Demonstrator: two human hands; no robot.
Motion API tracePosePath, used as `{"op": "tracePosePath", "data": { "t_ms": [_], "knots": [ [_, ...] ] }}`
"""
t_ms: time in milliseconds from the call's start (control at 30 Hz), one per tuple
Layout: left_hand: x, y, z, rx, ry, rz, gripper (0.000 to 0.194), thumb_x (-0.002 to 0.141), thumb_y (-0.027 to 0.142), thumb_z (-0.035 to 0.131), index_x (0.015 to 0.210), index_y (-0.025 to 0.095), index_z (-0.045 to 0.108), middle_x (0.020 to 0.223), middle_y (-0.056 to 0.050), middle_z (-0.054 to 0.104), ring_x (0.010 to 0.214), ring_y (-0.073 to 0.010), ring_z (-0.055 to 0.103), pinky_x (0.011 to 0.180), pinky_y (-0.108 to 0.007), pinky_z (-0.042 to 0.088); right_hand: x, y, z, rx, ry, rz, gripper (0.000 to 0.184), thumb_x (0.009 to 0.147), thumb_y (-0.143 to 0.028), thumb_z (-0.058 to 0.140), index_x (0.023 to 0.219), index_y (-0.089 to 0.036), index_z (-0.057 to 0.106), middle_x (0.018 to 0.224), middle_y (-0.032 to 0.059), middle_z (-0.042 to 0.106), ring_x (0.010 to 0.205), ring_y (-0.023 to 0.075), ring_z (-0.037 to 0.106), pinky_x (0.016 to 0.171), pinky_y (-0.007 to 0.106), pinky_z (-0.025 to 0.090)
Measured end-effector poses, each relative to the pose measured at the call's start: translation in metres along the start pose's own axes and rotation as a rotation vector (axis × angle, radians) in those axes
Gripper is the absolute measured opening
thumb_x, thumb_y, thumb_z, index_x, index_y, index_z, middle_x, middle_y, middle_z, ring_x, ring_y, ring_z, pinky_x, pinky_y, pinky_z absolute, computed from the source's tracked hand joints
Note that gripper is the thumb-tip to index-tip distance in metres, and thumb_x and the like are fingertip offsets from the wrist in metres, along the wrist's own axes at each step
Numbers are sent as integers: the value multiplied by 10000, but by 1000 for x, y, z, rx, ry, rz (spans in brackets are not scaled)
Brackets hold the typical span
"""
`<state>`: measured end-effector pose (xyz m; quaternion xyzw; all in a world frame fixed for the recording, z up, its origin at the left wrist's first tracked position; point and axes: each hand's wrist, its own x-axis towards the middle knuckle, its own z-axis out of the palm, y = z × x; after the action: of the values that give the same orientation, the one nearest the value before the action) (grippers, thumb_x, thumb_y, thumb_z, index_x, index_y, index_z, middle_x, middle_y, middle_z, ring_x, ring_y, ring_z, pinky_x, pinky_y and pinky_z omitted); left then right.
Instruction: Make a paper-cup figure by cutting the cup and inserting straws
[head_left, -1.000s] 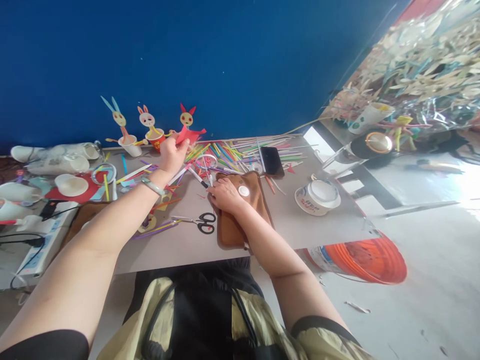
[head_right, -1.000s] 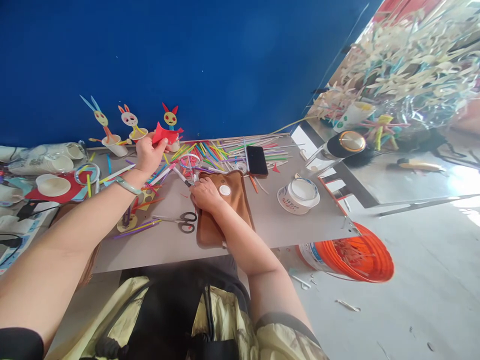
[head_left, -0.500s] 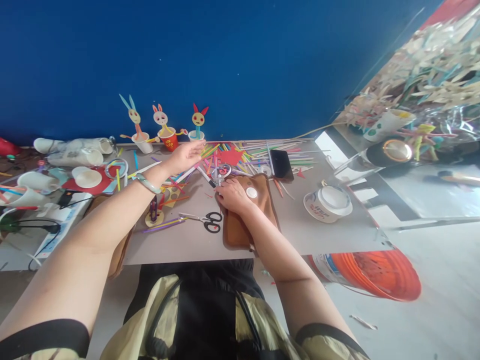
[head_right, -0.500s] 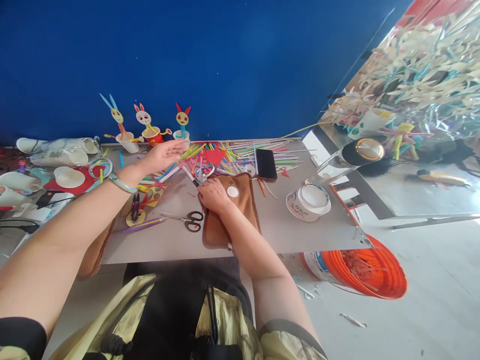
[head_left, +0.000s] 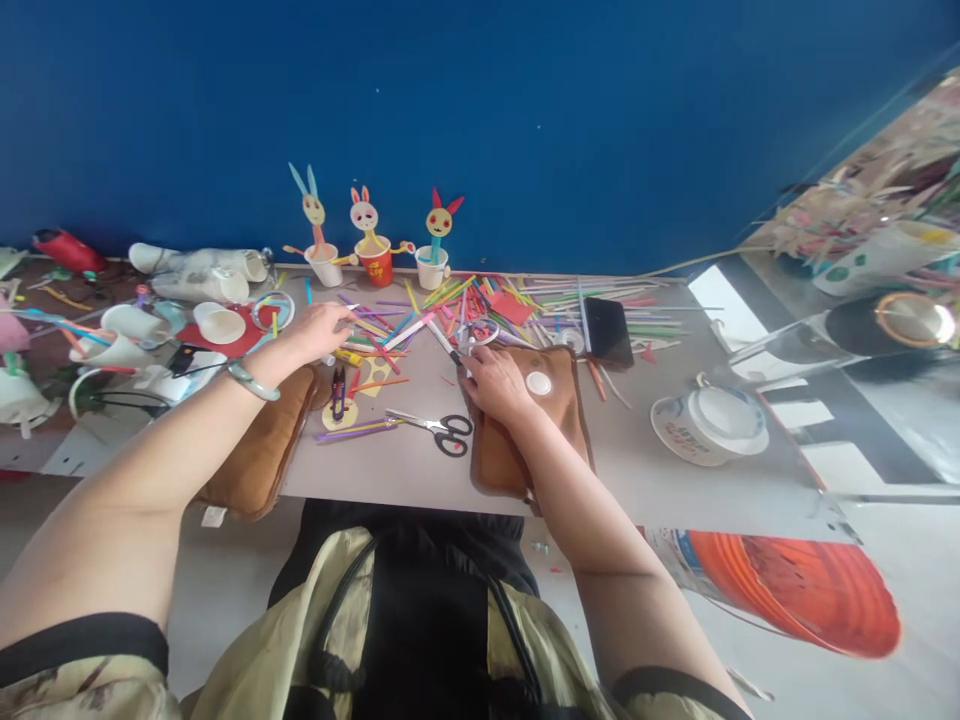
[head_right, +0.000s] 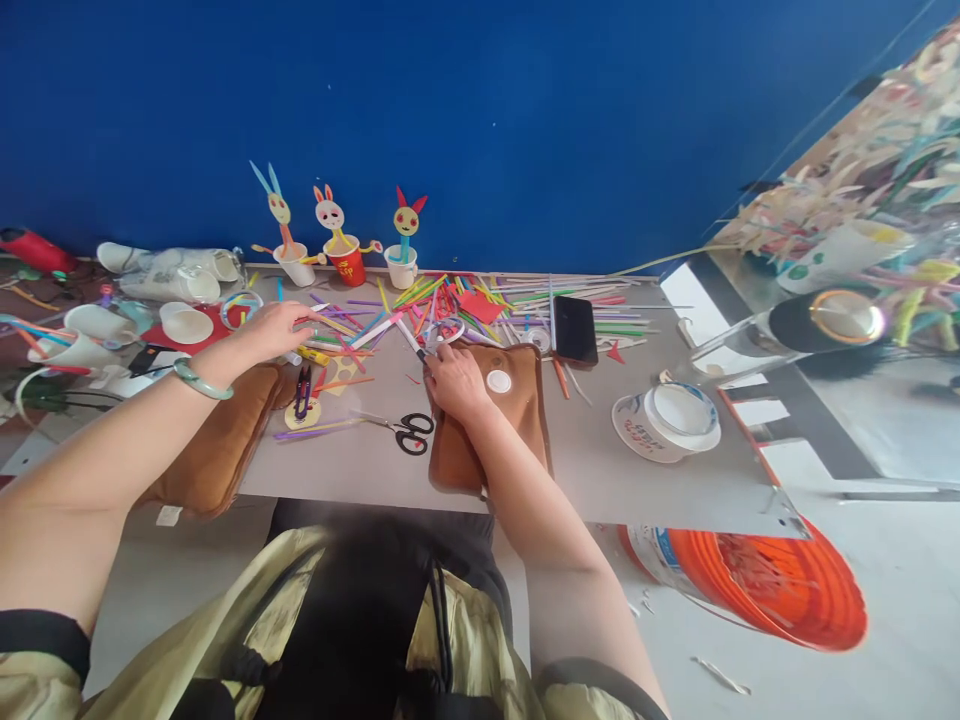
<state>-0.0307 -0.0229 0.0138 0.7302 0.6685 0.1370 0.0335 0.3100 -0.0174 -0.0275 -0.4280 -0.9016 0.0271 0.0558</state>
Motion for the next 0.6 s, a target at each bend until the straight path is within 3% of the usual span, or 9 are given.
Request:
{"op": "tracePosePath", "data": {
  "t_ms": [167,300,433,500,600],
  "knots": [
    [-17,-27,-11,22,1,-149,310,776,259,597,1024,205,776,812,-84,745,828,-294,706,827,-384,536,2,0,3,-17,2,21,345,969,-152,413,1154,-126,703,1156,162,671,1035,279,590,927,378,351],
    [-29,-34,-19,-9,31,-86,469,749,188,556,1180,213,738,986,-92,747,932,-274,704,908,-366,513,3,2,5,-6,14,0,289,928,-188,501,1116,-129,713,1105,155,687,1016,284,592,901,375,361],
    [-40,-32,-22,-29,-131,-128,460,737,211,582,1166,225,749,736,-39,735,660,-231,670,714,-318,505,4,4,7,-8,41,-20,279,922,-218,518,1096,-132,718,1058,146,700,991,284,600,897,369,366],
    [-46,-29,-21,-55,-203,-83,409,744,253,609,1123,241,762,718,-28,738,650,-226,664,679,-307,486,4,5,9,-13,53,-24,276,923,-233,522,1092,-136,717,1047,142,704,976,284,603,893,368,368],
    [-56,-23,-18,-101,-243,108,330,741,288,640,1041,250,773,940,-56,774,867,-251,694,799,-321,490,4,6,11,-19,66,-31,267,924,-241,520,1076,-144,717,1027,136,708,960,279,605,882,363,367]
  ]
}}
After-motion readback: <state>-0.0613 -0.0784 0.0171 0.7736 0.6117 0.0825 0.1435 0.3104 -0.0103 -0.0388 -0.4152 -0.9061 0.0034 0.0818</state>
